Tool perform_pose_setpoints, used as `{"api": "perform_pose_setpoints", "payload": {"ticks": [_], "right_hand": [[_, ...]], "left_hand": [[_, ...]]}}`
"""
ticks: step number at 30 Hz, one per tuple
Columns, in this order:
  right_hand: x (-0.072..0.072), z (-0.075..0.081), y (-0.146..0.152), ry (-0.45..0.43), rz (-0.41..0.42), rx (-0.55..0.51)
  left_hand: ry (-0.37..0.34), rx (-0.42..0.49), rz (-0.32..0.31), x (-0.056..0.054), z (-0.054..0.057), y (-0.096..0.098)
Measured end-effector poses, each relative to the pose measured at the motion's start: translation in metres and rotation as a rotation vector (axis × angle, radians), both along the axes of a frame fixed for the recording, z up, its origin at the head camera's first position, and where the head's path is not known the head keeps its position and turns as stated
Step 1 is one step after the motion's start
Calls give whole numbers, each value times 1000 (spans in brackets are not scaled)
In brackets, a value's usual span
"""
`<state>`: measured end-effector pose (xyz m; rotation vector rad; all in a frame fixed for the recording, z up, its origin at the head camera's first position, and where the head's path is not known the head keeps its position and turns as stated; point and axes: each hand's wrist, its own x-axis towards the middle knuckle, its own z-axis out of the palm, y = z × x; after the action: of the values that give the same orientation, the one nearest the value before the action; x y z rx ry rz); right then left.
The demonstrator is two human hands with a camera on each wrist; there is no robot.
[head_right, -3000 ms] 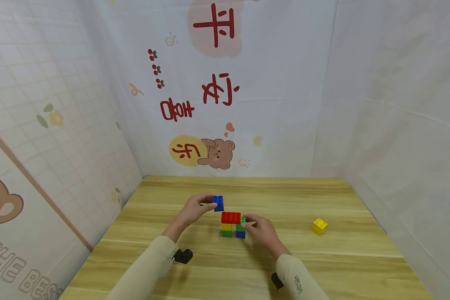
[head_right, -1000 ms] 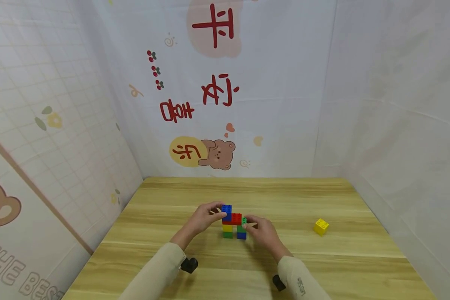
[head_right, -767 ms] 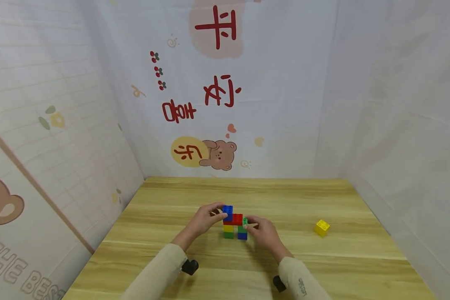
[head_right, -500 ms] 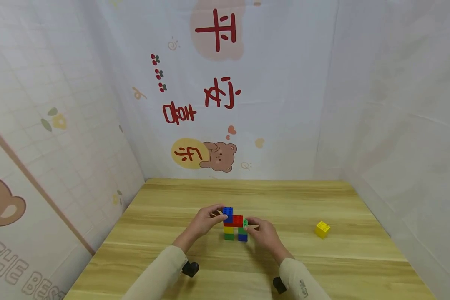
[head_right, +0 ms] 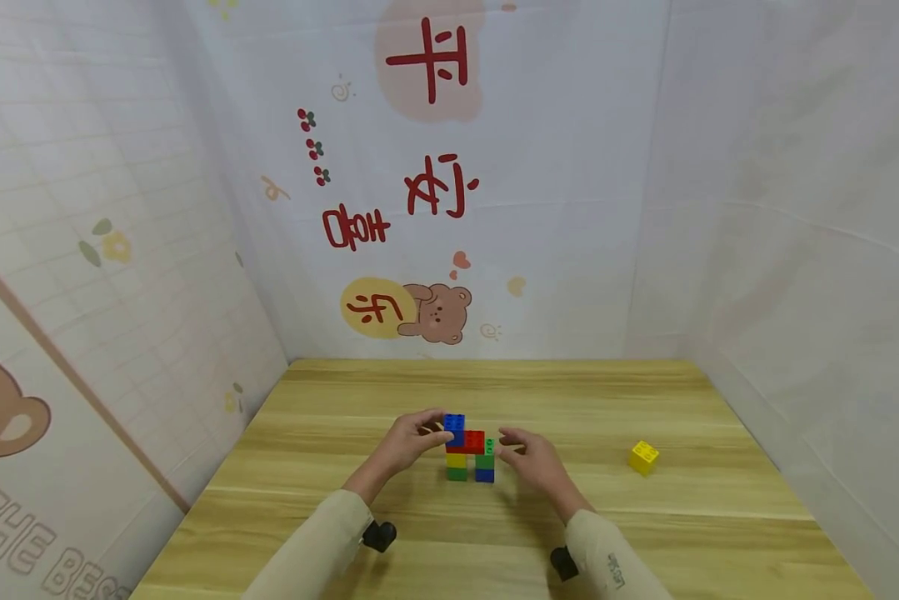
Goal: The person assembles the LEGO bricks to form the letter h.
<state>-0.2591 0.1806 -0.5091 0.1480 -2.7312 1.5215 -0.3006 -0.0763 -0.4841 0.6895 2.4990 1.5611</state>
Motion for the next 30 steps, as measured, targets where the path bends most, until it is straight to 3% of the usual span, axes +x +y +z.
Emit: {"api": "perform_pose_setpoints", "payload": {"ticks": [14,23,27,30], "right_hand": [[0,8,55,67,-110,40],[6,24,118,173,-285,108],[14,25,147,141,-394,115],[22,19,165,71,-444,115]], "left_hand": [[-43,10,21,1,2,2],[-27,8,16,-1,2,2],[-30,9,12,-1,2,2],[-40,10,10,-1,3,1]]}}
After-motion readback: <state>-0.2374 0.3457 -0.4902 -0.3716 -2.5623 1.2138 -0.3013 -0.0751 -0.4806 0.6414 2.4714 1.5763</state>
